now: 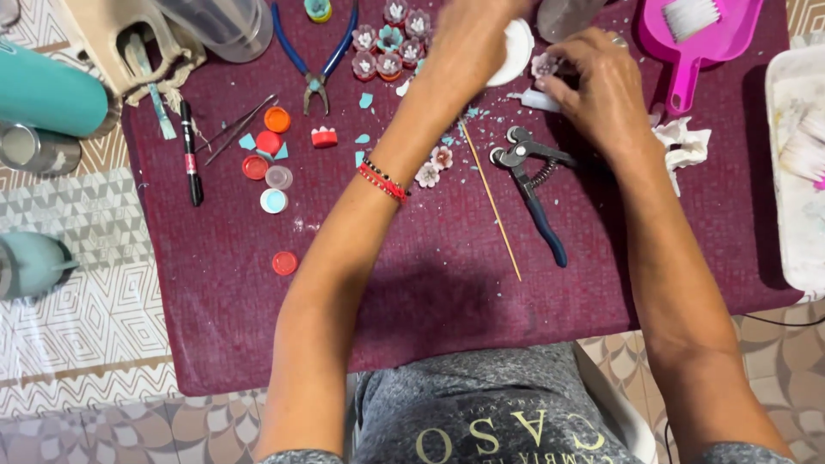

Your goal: Assembling small decorative craft items using beads and various components

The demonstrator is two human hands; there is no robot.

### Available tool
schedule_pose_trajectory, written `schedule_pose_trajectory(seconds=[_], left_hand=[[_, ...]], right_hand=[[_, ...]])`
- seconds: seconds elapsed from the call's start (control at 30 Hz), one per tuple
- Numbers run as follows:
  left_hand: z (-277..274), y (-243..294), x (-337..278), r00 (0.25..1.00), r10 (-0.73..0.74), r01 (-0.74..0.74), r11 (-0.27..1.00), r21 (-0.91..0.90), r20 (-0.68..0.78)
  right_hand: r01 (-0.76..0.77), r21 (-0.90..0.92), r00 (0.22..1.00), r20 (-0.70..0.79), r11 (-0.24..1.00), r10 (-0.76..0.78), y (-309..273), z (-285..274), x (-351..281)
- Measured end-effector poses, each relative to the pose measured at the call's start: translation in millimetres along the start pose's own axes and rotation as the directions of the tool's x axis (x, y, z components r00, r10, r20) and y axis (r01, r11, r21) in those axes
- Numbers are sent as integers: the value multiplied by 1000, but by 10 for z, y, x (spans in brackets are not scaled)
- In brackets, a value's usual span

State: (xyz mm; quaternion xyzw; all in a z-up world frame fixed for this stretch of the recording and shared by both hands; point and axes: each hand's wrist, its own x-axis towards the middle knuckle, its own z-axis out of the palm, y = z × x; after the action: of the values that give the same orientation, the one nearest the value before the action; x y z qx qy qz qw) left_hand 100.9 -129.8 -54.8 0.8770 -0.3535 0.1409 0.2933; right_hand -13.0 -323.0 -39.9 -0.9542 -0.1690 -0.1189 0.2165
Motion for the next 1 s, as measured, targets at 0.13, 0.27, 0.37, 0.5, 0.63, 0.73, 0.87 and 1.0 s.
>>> schedule_pose_trajectory(seconds=[0.13, 0.27, 0.37, 0.5, 0.63, 0.73, 0.87, 1.0], left_hand=[[312, 167, -49, 951, 307, -304, 951, -60, 45], [330, 248, -137, 953, 261, -250, 964, -90, 153], [344, 225, -126, 961, 261, -253, 963, -91, 93], [-37, 248, -153, 999, -17, 7, 974, -226, -39], [63, -180, -212, 981, -176, 172, 983, -59, -75], [77, -355, -197, 981, -71, 85, 994, 73, -178], [-79, -220, -188, 991, -95, 95, 995, -10, -99], [67, -386, -151, 961, 82, -28, 979, 203, -265]], right_hand=[[-26, 56, 999, 44, 998, 23, -2, -90, 3], [-5, 136, 1000, 19, 991, 2, -68, -218, -46], [64, 93, 996, -62, 994, -59, 49, -177, -78], [107, -80, 969, -215, 991, -122, 85, -119, -100], [158, -4, 942, -298, 987, -152, -131, -84, 50], [200, 25, 930, -320, 979, -182, -322, 54, 307], [129, -111, 968, -201, 985, -149, -434, 235, 582], [-21, -196, 986, -167, 980, -12, -417, 457, 716]])
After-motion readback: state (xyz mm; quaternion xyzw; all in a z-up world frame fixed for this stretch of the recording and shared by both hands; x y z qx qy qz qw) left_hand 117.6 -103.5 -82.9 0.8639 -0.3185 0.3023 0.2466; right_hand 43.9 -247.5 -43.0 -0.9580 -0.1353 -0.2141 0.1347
